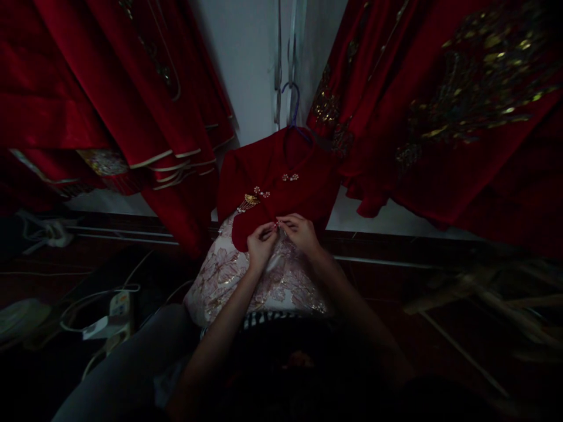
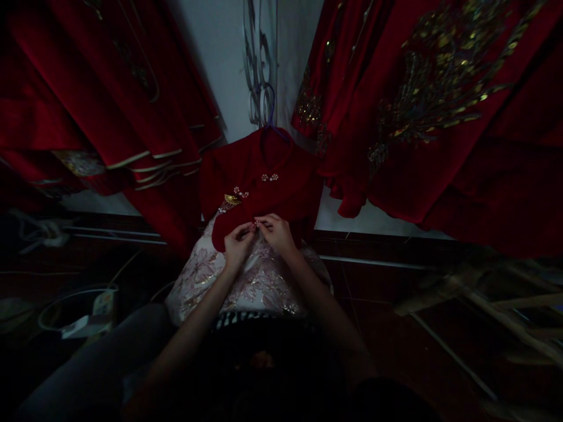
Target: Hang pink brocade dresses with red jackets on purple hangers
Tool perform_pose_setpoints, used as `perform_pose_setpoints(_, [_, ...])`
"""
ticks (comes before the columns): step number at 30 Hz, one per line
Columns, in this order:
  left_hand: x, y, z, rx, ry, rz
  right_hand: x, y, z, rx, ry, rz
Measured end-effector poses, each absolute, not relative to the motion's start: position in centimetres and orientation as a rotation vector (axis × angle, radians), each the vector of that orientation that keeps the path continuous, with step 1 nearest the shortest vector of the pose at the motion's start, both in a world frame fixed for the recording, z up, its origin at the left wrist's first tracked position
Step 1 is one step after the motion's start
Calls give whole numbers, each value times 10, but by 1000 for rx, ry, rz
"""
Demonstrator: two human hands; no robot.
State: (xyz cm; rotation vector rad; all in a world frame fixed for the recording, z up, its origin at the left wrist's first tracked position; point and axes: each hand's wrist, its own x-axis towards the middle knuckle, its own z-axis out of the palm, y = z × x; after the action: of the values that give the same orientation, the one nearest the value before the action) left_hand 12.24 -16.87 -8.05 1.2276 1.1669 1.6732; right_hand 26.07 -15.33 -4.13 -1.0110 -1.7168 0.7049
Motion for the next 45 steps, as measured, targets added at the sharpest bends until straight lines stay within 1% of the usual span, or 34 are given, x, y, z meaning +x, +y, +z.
perform_pose_setpoints(7, [127, -163, -88, 1228, 1228, 1643, 262, -146, -41, -1015, -1719, 704])
perform_pose_setpoints(12, [125, -162, -91, 1344, 1229, 1596, 261, -147, -46, -1042, -1765, 692])
perform_pose_setpoints(15, [124, -164, -93, 1402, 1214, 1579, 266, -149, -45, -1243, -1824, 580])
perform_pose_setpoints(18, [125, -166, -96, 1419, 1229, 1634, 286, -154, -33, -1497, -1873, 432])
perform_pose_setpoints(22, [128, -166, -98, 1407, 1242, 1746, 318, -157, -9, -1475, -1823, 357])
perform_pose_setpoints(25, [128, -164, -99, 1494, 1239, 1732, 322, -152, -5, -1345, -1798, 447])
perform_pose_setpoints(30, [123, -164, -97, 1685, 1329, 1679, 293, -141, -32, -1127, -1871, 656])
perform_pose_setpoints(35, [121, -164, -100, 1832, 1371, 1641, 275, -138, -55, -1174, -1876, 715])
perform_pose_setpoints(41, [119, -164, -102, 1825, 1373, 1653, 278, -132, -55, -1214, -1785, 918])
perform_pose_setpoints(45, [118, -165, -101, 1744, 1311, 1642, 282, -126, -59, -1149, -1741, 1022])
